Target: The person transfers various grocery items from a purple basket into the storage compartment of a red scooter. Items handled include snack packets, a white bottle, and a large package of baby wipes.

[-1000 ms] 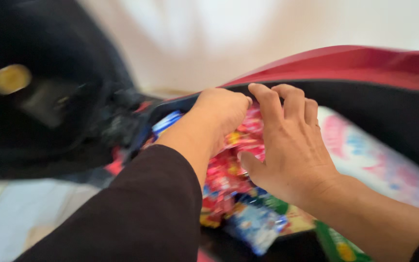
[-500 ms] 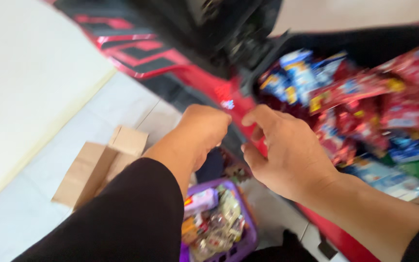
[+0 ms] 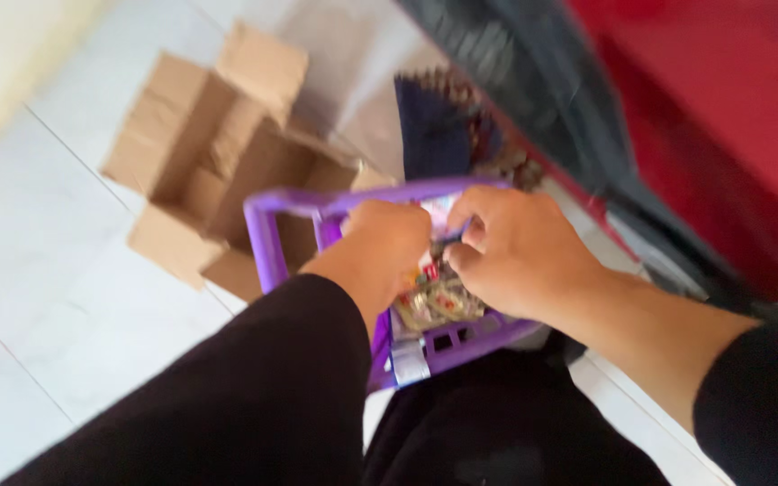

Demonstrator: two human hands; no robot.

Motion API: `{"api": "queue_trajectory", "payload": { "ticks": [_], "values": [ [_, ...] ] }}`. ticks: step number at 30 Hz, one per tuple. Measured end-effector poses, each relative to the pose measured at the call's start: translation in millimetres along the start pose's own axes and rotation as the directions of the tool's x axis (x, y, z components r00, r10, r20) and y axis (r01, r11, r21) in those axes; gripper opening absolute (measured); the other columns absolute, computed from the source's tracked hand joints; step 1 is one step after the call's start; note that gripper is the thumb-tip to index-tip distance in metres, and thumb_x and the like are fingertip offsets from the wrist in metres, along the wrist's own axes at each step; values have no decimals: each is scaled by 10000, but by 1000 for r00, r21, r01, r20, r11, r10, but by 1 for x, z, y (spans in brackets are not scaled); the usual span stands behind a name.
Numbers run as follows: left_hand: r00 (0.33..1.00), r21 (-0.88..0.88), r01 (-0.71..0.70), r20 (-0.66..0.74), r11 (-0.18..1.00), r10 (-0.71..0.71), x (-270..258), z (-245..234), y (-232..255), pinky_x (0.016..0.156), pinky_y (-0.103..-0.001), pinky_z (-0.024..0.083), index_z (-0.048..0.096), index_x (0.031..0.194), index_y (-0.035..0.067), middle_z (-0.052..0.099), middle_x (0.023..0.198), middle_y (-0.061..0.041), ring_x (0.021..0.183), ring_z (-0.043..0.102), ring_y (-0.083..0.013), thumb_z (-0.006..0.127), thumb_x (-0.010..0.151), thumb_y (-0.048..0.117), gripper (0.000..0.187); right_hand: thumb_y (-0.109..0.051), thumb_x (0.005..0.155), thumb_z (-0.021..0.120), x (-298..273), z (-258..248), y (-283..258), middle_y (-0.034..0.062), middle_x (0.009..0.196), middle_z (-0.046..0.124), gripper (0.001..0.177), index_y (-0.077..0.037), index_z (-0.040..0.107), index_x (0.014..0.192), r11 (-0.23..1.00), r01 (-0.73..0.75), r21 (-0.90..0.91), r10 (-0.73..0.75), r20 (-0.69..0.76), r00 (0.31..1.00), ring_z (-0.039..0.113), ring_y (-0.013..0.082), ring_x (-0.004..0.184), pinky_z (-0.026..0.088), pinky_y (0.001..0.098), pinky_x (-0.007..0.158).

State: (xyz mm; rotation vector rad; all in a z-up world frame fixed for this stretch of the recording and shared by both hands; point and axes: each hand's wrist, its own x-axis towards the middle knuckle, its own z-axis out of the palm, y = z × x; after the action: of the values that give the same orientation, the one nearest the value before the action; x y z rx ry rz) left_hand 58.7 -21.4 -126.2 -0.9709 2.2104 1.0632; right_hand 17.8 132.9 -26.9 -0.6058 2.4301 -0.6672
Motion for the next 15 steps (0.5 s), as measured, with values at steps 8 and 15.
{"api": "queue_trajectory", "payload": {
  "ticks": [8, 15],
  "values": [
    [937, 626, -347, 252, 699, 240, 97, 88, -100, 882, -478, 560, 716, 1208, 102, 687, 1247, -129, 1125, 677, -299, 624, 947, 244, 312, -207, 815, 777, 51, 115, 58, 128, 1153, 733, 393, -118, 682, 1186, 996, -89, -26, 91, 107, 990, 729, 265, 1029, 563, 385, 872],
    [966, 552, -217, 242, 805, 95, 135, 150, -119, 1001, -502, 506, 684, 1299, 139, 656, 1335, -111, 1229, 632, -328, 566, 978, 283, 371, -108, 796, 772, 74, 181, 77, 149, 1394, 581, 678, -232, 588, 1437, 988, -152, 2, 147, 242, 959, 603, 314, 1239, 493, 395, 999]
  ]
}}
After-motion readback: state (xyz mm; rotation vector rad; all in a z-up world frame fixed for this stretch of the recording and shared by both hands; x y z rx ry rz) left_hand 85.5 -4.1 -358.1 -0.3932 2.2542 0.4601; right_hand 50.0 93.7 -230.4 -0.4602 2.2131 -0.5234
